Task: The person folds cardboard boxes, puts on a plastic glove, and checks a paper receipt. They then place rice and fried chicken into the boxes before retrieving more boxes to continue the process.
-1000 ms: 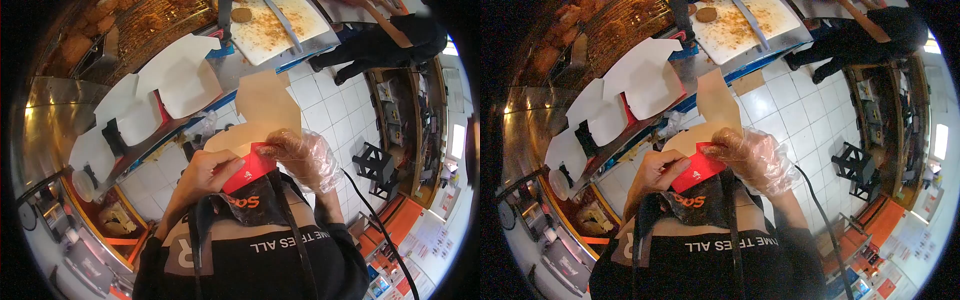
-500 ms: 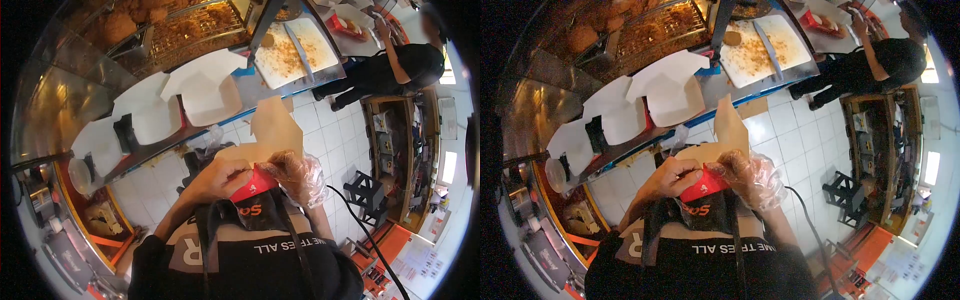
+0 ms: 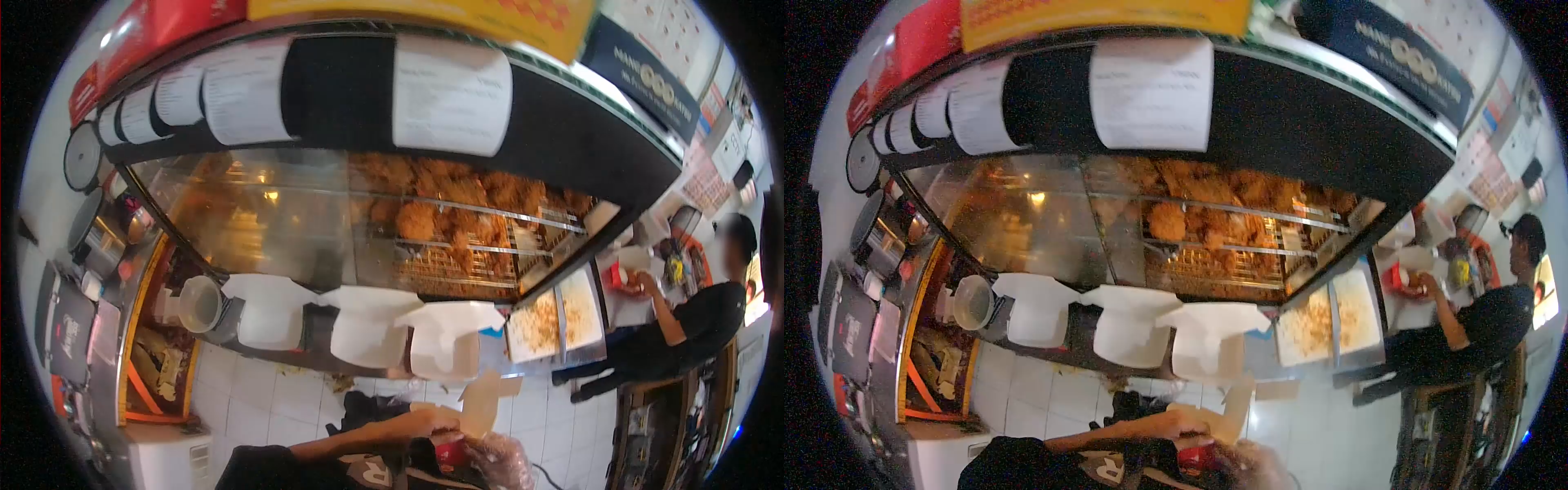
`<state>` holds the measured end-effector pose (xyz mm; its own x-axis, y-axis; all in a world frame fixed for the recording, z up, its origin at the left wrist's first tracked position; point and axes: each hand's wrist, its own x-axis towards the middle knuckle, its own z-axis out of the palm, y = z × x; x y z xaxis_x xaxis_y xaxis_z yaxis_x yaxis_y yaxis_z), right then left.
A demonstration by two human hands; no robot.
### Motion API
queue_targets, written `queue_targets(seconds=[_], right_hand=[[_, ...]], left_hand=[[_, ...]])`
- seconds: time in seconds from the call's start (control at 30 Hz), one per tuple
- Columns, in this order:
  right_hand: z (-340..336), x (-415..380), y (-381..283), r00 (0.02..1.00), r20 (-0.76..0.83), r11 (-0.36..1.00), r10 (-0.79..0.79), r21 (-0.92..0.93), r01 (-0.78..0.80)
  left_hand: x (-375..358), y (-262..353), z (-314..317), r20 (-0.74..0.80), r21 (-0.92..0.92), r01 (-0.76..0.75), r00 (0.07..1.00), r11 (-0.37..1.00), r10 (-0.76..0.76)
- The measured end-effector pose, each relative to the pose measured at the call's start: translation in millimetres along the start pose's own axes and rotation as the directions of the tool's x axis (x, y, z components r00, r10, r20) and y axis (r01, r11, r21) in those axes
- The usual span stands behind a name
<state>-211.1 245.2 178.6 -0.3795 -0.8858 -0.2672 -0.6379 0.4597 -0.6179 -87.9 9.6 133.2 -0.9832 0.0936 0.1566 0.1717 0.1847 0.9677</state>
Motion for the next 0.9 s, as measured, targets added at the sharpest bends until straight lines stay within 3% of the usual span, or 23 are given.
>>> queue_targets(seconds=[0.03,0.07,0.1,0.13,0.17,0.23,0.3,0.33,0.4,0.43,0.5,0.53,0.67,0.7,0.73,0.77,0.83,0.9], right_hand=[[7.2,-2.3,15.1,0.992,-0.050,0.993,-0.116,-0.007,0.116],[2.6,0.9,3.9,0.990,-0.064,0.992,-0.125,-0.019,0.124],[-5.7,0.6,-16.5,0.979,-0.191,0.982,0.078,0.184,-0.042],[-7.7,0.5,-29.1,0.916,-0.271,0.899,0.296,0.402,-0.172],[-7.0,1.4,-25.2,0.881,-0.288,0.882,0.375,0.402,-0.245],[-6.1,-0.8,-49.7,0.768,-0.129,0.590,0.628,0.722,-0.361],[4.5,-2.1,-66.7,0.817,-0.067,0.393,0.573,0.897,-0.202],[48.0,3.4,-8.7,0.790,-0.493,0.910,0.365,0.367,-0.191],[60.3,-0.4,-11.2,0.757,-0.331,0.624,0.563,0.771,-0.127],[65.3,-1.0,-10.9,0.731,-0.252,0.472,0.634,0.875,-0.109],[77.9,-1.9,-0.9,0.683,-0.165,0.279,0.712,0.958,-0.059],[84.6,-3.5,4.6,0.657,-0.133,0.203,0.742,0.979,-0.031],[104.2,-13.6,37.1,0.539,-0.080,0.025,0.839,0.994,0.108],[102.7,-15.6,42.9,0.510,-0.094,0.027,0.855,0.990,0.137],[100.4,-20.1,20.8,0.503,-0.330,0.322,0.798,0.941,0.107],[87.4,-23.6,42.8,0.449,-0.110,0.065,0.887,0.991,0.114],[99.9,-38.7,91.6,0.385,-0.217,0.139,0.897,0.965,0.221],[97.8,-48.9,131.5,0.364,-0.200,0.121,0.909,0.966,0.229]], left_hand=[[0.3,-6.8,2.3,-0.097,0.005,-0.122,0.988,0.993,0.122],[-0.4,-8.7,-2.7,0.006,0.004,0.084,0.996,0.996,-0.084],[0.8,-9.7,-9.2,0.109,0.022,0.289,0.951,0.957,-0.290],[3.1,-7.6,-11.1,0.117,0.033,0.279,0.953,0.960,-0.281],[8.2,-2.3,-10.7,0.033,0.030,0.322,0.946,0.946,-0.323],[17.9,3.0,-1.9,-0.045,0.032,0.361,0.932,0.932,-0.359],[28.2,1.7,14.3,-0.238,0.057,-0.050,0.969,0.997,0.062],[30.4,0.1,18.8,-0.231,0.060,-0.053,0.971,0.997,0.066],[35.6,0.4,22.1,0.023,0.153,-0.160,0.987,0.975,0.159],[39.2,0.5,24.0,0.026,0.155,-0.162,0.987,0.975,0.160],[44.1,3.9,24.3,0.272,0.093,-0.040,0.962,0.995,0.013],[43.2,1.9,24.9,0.277,0.093,-0.041,0.961,0.995,0.013],[37.2,-30.0,29.4,0.151,0.040,-0.163,0.976,0.986,0.155],[37.7,-50.6,21.8,-0.112,0.101,-0.259,0.957,0.961,0.269],[34.3,-62.0,15.5,-0.359,0.184,-0.331,0.854,0.925,0.377],[29.5,-55.1,-1.8,-0.403,0.168,-0.192,0.882,0.967,0.245],[20.5,-56.8,-9.7,-0.441,0.321,-0.085,0.868,0.943,0.228],[18.4,-68.0,-10.1,-0.371,0.419,-0.125,0.880,0.899,0.295]])
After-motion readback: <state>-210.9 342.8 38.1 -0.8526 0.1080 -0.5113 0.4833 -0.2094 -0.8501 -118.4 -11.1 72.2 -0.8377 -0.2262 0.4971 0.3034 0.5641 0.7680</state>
